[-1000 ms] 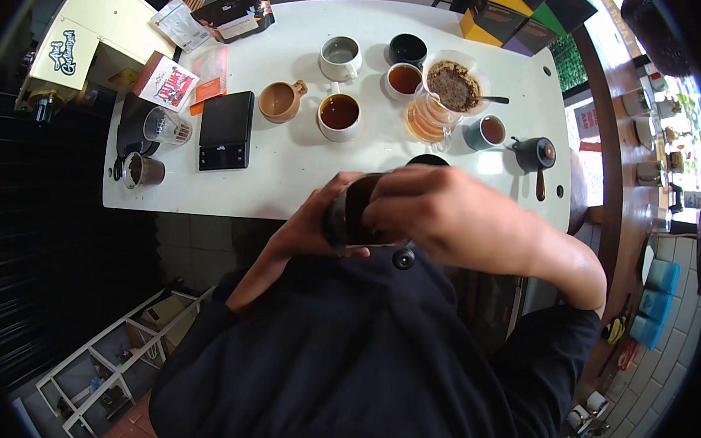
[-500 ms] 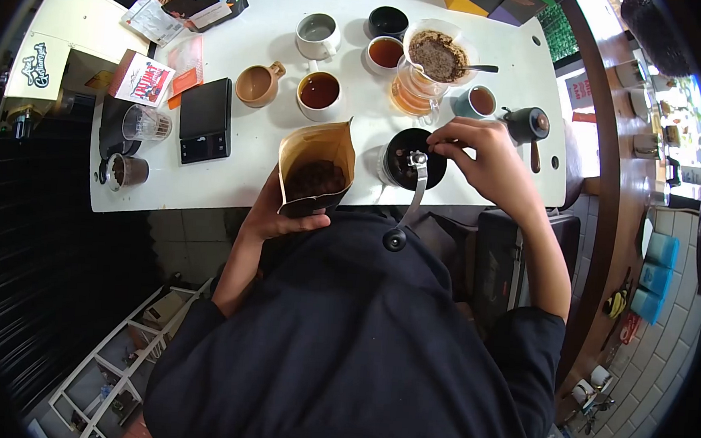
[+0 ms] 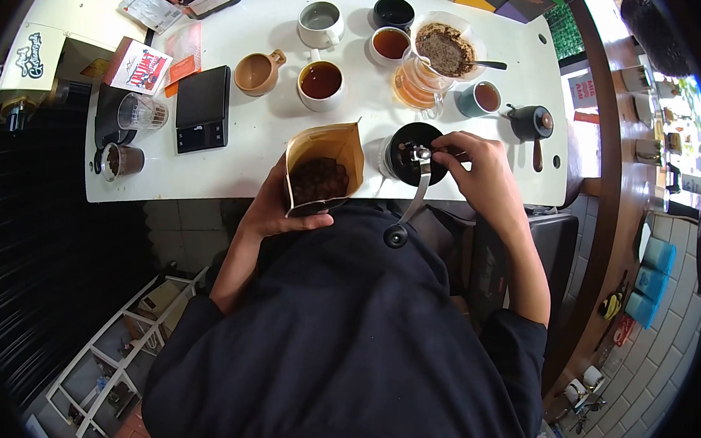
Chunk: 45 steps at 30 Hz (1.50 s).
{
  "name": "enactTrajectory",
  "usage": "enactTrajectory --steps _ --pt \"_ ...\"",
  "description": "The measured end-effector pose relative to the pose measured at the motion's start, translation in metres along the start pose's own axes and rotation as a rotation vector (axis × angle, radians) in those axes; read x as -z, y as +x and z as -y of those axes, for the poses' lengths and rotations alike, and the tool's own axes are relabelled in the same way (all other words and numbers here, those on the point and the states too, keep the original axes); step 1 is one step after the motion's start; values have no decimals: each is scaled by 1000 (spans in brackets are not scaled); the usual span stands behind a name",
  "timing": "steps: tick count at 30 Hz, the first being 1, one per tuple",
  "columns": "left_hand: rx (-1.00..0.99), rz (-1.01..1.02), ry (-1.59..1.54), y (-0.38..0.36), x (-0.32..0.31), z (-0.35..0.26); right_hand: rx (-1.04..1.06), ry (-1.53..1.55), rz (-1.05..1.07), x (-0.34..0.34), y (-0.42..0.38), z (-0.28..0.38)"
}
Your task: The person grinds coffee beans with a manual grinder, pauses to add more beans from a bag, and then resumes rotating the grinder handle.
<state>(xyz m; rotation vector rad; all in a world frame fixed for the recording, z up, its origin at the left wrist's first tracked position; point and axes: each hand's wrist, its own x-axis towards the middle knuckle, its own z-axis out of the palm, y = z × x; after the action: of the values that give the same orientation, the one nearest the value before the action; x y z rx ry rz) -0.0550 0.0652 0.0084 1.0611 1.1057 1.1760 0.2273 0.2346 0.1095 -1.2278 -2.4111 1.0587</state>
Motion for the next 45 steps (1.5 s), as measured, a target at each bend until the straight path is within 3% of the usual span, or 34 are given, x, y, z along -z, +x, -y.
enactTrajectory --steps 7,10,14,16,19,23,25,27,29,31,33,35,36,37,39,42,45 --pt "-246 4 234 9 -11 -17 15 36 -42 -5 -2 -2" --pt "-221 -42 5 6 -13 -10 31 75 -160 2 -9 17" --pt "-171 -66 -2 8 -16 -14 158 56 -144 33 -35 79" --pt "-356 -13 245 13 -16 -24 243 64 -102 40 -43 97" --pt "-431 -32 392 17 -20 -31 391 55 -97 40 -37 103" --pt "-449 12 478 23 -21 -23 702 -218 310 39 -18 116" --pt "169 -24 -23 15 -25 -16 696 -319 359 35 -13 124" --pt "149 -72 -97 14 -31 -6 692 -420 407 28 -10 133" --pt "-166 -9 382 16 -32 -29 760 -570 414 18 -9 140" --pt "-141 -39 481 14 -31 -32 915 -761 373 7 -10 147" --pt "-187 78 449 14 -26 -26 923 -747 524 1 -9 145" --pt "-243 96 456 13 -24 -20 872 -636 599 -4 1 141" --pt "-252 107 432 12 -23 -19 839 -565 797 4 11 137" --pt "-261 118 408 10 -23 -20 745 -384 773 2 16 130" --pt "-215 130 388 10 -27 -29 686 -538 1003 -3 27 124" --pt "-192 145 500 13 -29 -33 690 -665 1187 -27 28 107" --pt "-210 141 485 15 -29 -28 613 -656 1260 -37 28 94"
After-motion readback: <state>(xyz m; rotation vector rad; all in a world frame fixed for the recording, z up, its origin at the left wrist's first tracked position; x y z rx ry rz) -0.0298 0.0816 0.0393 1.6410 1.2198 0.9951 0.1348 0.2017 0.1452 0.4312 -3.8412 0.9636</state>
